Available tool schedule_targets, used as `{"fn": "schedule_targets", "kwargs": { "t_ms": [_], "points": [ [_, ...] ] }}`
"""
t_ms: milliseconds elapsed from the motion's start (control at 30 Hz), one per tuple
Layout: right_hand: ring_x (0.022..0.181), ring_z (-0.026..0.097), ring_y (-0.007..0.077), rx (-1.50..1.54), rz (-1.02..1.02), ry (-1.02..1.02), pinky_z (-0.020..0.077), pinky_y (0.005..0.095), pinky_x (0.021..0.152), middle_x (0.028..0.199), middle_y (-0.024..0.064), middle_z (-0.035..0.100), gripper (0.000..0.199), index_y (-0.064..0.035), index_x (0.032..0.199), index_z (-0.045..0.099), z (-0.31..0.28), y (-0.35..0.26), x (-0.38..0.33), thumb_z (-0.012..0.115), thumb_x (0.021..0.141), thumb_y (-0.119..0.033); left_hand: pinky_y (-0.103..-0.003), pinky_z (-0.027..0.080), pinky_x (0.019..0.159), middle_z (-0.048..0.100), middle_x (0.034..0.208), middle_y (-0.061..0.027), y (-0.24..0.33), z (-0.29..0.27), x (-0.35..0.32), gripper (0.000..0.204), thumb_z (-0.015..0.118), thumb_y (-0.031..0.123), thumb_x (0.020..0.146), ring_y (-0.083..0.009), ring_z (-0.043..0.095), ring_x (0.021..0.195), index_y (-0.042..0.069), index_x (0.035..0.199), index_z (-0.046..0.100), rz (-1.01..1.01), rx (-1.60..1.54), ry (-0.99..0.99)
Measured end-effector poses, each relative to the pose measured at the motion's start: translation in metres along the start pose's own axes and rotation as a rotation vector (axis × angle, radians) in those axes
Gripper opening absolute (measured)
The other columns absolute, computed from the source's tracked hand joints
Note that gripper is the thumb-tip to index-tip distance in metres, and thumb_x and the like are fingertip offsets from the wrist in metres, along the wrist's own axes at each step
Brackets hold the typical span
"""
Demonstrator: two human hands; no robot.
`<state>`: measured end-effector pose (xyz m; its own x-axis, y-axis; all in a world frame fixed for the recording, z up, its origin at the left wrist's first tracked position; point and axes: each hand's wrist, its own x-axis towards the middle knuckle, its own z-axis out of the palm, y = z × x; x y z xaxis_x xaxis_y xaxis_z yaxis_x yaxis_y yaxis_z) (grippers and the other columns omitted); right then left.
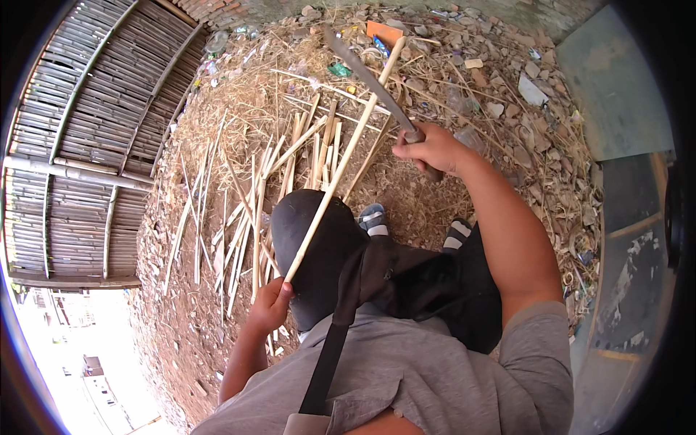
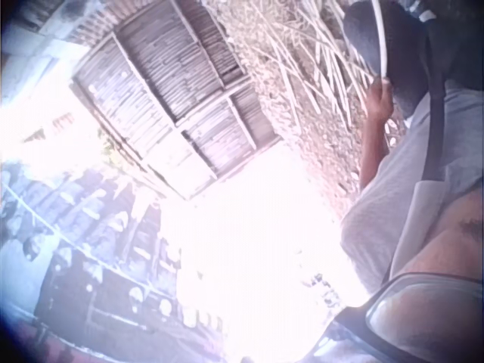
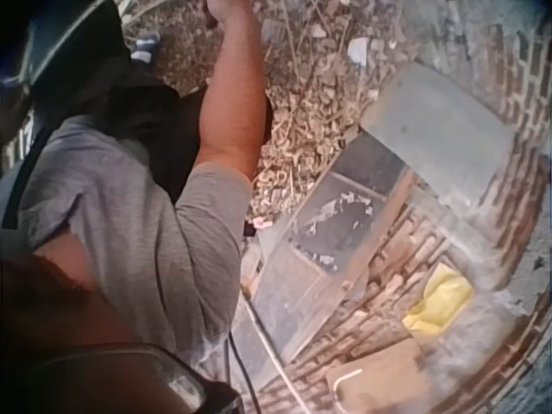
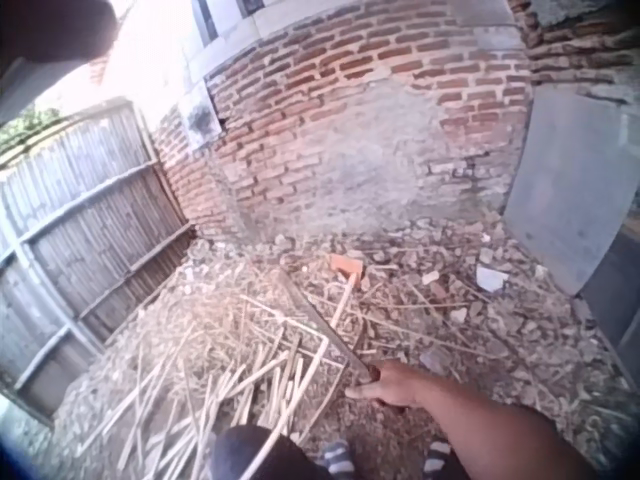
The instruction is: The person shaves a piece of bamboo by drawing a blade along its length while holding it against their leg.
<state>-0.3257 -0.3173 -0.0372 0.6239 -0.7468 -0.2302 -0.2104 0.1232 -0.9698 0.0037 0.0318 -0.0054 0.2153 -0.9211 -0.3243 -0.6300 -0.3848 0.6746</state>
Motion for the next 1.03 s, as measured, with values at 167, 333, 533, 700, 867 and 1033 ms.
{"fn": "schedule_targets", "kwargs": {
  "t_ms": [167,333,533,700,867,1033],
  "points": [
    [0.056,0.055,0.0098,0.354,-0.165,-0.002,0.0439,0.0274,0.054,0.081,0.0022,0.062,0.024,-0.0067,0.100,0.066,0.016,-0.006,0.000,0.078,0.090,-0.025,-0.045,0.046,0.055,0.059,0.060,-0.0173,0.025,0.007,-0.006,0.052,0.062,0.047,0.099,-0.0354,0.062,0.058,0.001,0.078,0.056,-0.015,0.330,0.077],
    [0.059,0.056,0.0098,0.354,-0.179,0.005,0.0459,0.0270,0.056,0.089,0.0045,0.065,0.027,-0.0040,0.103,0.068,0.021,-0.011,-0.001,0.078,0.091,-0.027,-0.047,0.048,0.058,0.061,0.063,-0.0187,0.043,0.001,-0.004,0.051,0.073,0.049,0.090,-0.0403,0.065,0.063,0.002,0.078,0.057,-0.034,0.458,-0.028],
    [0.063,0.056,0.0094,0.508,-0.173,-0.104,0.0483,0.0276,0.057,0.107,0.0103,0.070,0.026,-0.0044,0.105,0.069,0.034,-0.020,-0.008,0.077,0.092,-0.025,-0.039,0.052,0.056,0.064,0.064,-0.0104,0.055,0.015,0.002,0.048,0.083,0.040,0.084,-0.0266,0.068,0.060,0.003,0.100,0.056,0.090,0.369,0.061],
    [0.064,0.055,0.0098,0.640,-0.196,-0.107,0.0485,0.0279,0.059,0.106,0.0095,0.069,0.023,-0.0065,0.097,0.067,0.047,-0.029,-0.012,0.075,0.094,-0.028,-0.036,0.053,0.055,0.067,0.083,-0.0109,0.076,0.037,0.018,0.061,0.086,0.032,0.081,-0.0237,0.069,0.066,0.003,0.125,0.054,0.364,0.348,0.227],
    [0.064,0.055,0.0102,0.710,-0.204,-0.076,0.0491,0.0277,0.060,0.108,0.0092,0.069,0.024,-0.0061,0.107,0.066,0.040,-0.031,-0.017,0.073,0.095,-0.026,-0.044,0.055,0.059,0.069,0.093,-0.0147,0.087,0.048,0.036,0.072,0.081,0.026,0.082,-0.0338,0.070,0.071,0.004,0.141,0.046,0.417,0.505,0.145],
    [0.065,0.056,0.0116,0.772,-0.196,-0.051,0.0523,0.0315,0.064,0.113,0.0101,0.070,0.031,-0.0063,0.118,0.065,0.023,-0.037,-0.020,0.072,0.095,-0.025,-0.044,0.058,0.066,0.074,0.104,-0.0176,0.091,0.038,0.043,0.085,0.079,0.026,0.084,-0.0364,0.073,0.085,0.017,0.155,0.034,0.248,0.487,0.125]
  ]
}}
